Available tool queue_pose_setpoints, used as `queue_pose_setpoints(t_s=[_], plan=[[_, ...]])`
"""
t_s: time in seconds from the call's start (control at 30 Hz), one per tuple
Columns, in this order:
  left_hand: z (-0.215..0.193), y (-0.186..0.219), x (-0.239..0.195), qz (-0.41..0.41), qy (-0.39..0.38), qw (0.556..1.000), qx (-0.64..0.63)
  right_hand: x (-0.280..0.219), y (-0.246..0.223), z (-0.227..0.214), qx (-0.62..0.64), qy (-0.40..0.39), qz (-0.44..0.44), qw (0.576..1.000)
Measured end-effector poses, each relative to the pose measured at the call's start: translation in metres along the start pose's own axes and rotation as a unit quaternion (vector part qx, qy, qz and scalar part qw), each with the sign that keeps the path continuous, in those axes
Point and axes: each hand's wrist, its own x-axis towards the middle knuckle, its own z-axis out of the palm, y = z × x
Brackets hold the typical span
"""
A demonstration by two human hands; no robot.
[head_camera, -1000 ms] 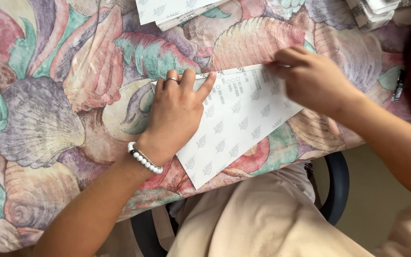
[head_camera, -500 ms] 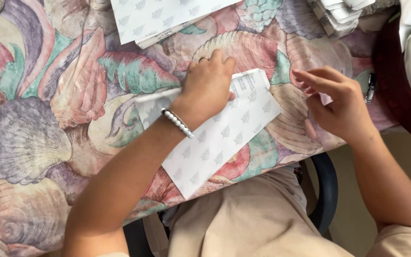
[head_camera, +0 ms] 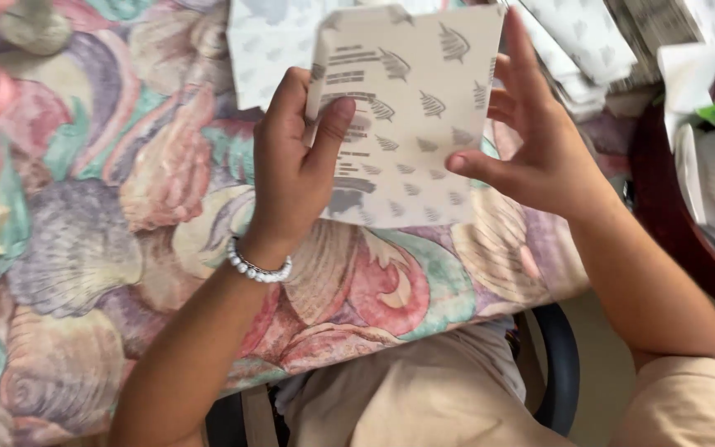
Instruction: Cutting and folding printed packaging paper into specific shapes on a table.
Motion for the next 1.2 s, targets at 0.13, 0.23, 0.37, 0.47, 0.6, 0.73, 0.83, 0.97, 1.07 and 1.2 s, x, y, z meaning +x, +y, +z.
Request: queue_pose_setpoints(t_s=[0.13,0.23,0.37,0.47,0.6,0.73,0.83,0.97,1.07,1.2], plan=[[-0.013,0.004,-0.012,-0.046,0.172,0.98,-0.086,0.042,-0.027,0.02,0.013,-0.021,-0.027,0.999],[-0.018,0.004,-0.027,-0.108,0.231,0.947,-0.195,0.049,-0.013,0.03,0.027,-0.006,-0.026,0.999],[-0.051,0.016,-0.052,-0.109,0.179,0.923,-0.323,0.075,-0.052,-0.002,-0.06,-0.069,-0.04,0.995],[-0.086,0.026,-0.059,-0.073,0.1,0.923,-0.364,0.095,-0.078,-0.031,-0.191,-0.147,-0.033,0.97],[-0.104,0.028,-0.043,-0.132,-0.088,0.985,-0.063,0.137,-0.087,-0.01,-0.403,-0.38,0.169,0.815],[-0.075,-0.004,-0.049,-0.264,-0.211,0.938,0.081,0.146,-0.08,0.036,-0.42,-0.517,0.256,0.7],[-0.058,-0.033,-0.058,-0.27,-0.224,0.914,0.204,0.142,-0.041,0.049,-0.442,-0.525,0.223,0.692],[-0.044,-0.051,-0.063,-0.25,-0.191,0.911,0.268,0.137,-0.019,0.055,-0.418,-0.541,0.205,0.701],[-0.04,-0.06,-0.062,-0.204,-0.179,0.914,0.301,0.135,-0.01,0.056,-0.424,-0.529,0.184,0.712],[-0.039,-0.063,-0.064,-0.186,-0.188,0.913,0.311,0.116,-0.022,0.055,-0.384,-0.435,0.203,0.789]])
